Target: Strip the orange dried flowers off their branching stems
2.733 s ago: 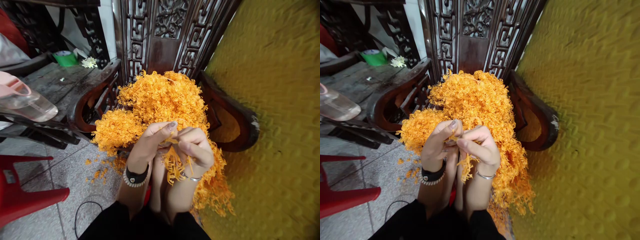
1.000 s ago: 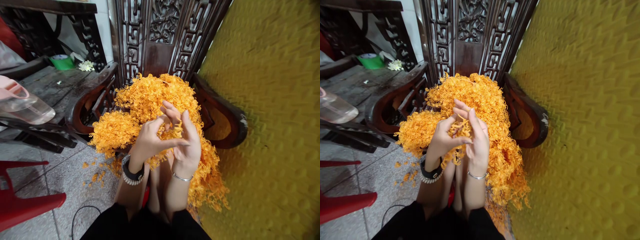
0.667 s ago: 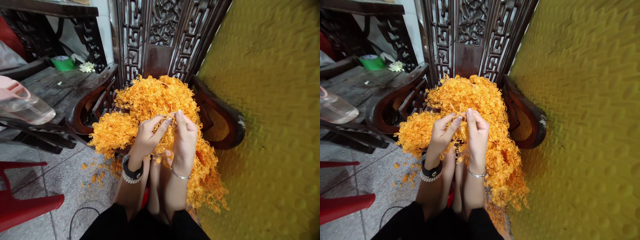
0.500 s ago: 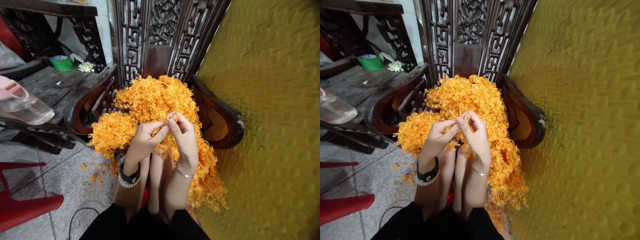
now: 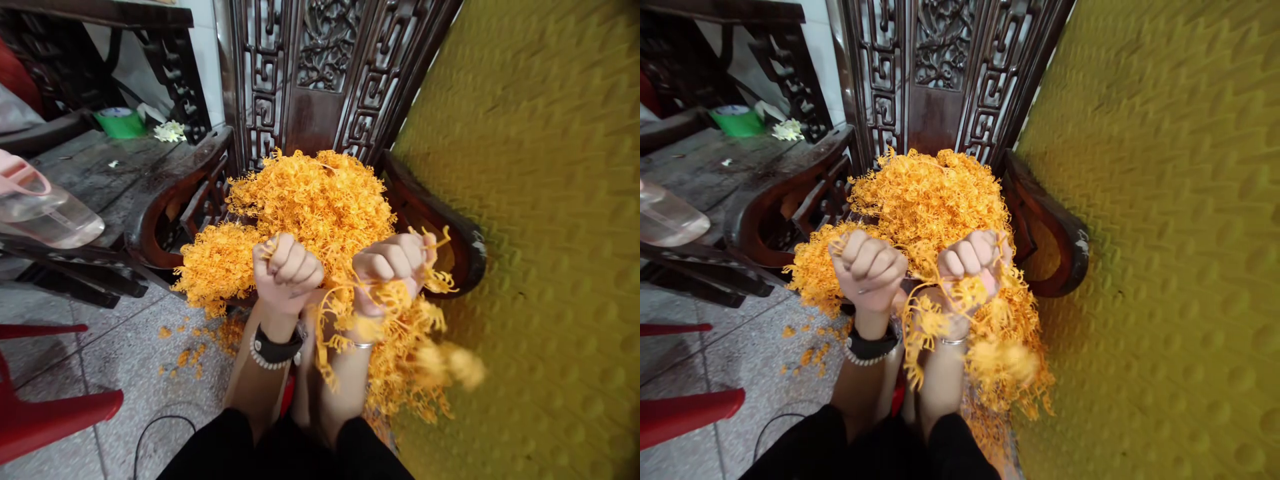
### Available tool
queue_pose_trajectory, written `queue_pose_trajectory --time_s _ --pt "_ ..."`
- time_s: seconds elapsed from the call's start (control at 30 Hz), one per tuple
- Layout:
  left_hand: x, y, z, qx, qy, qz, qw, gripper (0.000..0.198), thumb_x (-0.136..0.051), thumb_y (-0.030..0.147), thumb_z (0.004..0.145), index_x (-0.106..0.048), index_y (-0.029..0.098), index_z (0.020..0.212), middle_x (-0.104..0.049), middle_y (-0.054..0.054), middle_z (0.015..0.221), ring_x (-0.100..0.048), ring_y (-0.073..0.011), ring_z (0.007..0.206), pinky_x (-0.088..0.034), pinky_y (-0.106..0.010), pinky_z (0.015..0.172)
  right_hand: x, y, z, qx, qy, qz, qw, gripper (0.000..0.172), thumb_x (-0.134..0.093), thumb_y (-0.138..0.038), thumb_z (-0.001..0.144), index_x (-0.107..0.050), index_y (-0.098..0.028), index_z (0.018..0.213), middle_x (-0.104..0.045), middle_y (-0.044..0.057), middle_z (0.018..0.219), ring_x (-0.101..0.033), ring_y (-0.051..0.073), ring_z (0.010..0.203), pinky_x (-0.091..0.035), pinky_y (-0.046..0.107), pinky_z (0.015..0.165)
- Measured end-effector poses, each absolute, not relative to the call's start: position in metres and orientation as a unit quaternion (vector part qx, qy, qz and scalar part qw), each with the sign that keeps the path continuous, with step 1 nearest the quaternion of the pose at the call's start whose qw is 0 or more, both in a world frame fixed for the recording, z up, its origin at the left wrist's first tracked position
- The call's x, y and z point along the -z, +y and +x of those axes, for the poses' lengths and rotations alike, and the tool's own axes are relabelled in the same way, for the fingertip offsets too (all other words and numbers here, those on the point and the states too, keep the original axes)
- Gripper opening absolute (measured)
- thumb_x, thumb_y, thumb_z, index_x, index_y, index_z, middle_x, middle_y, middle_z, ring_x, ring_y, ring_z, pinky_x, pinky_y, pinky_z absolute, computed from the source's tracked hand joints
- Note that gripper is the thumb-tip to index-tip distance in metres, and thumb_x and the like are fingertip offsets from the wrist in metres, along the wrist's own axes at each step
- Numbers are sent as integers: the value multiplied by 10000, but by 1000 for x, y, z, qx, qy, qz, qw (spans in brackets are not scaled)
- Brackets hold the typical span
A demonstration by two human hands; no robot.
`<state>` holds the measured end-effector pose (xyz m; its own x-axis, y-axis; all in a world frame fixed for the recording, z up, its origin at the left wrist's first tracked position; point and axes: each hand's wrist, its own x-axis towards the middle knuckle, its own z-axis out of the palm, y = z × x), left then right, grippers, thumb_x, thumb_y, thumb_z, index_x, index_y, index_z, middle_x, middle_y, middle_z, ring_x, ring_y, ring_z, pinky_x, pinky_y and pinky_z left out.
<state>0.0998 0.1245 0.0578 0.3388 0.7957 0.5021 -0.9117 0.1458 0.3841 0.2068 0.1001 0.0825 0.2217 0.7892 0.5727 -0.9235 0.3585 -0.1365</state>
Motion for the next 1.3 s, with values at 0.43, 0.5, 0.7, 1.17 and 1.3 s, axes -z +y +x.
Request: queue_pose_trajectory --time_s 0.43,0.5,0.7,1.17,1.3 --pt "-56 119 106 -493 171 594 613 307 -401 483 883 -549 217 844 -345 41 569 -321 -87 464 -286 -207 402 -81 94 195 -166 -416 -504 739 362 -607 -378 806 -502 -172 528 -386 -38 554 -344 69 538 -294 225 510" --pt "-58 120 104 -498 202 635 555 355 -443 543 848 -544 205 813 -346 43 561 -321 -91 488 -297 -223 432 -80 95 197 -161 -433 -516 722 370 -613 -376 802 -483 -168 524 -385 -42 550 -330 63 530 -290 225 507" --pt "-62 122 106 -461 136 635 605 260 -568 423 828 -575 181 734 -422 39 577 -351 -63 488 -296 -216 456 -80 94 192 -314 -419 -411 747 404 -576 -300 829 -376 -181 499 -287 -47 524 -259 66 485 -257 225 460" --pt "-53 145 105 -538 76 411 732 288 -491 411 846 -479 205 645 -205 93 386 -157 -55 328 -224 -188 332 -88 109 208 -391 -308 -266 825 485 -556 -354 835 -263 -186 486 -200 -57 512 -223 75 453 -333 195 464" --pt "-56 135 108 -524 97 489 690 222 -471 373 886 -602 201 839 -306 77 444 -289 -60 383 -299 -188 409 -85 108 200 -358 -320 -332 812 403 -555 -385 833 -406 -199 509 -346 -28 602 -384 86 568 -402 216 577"
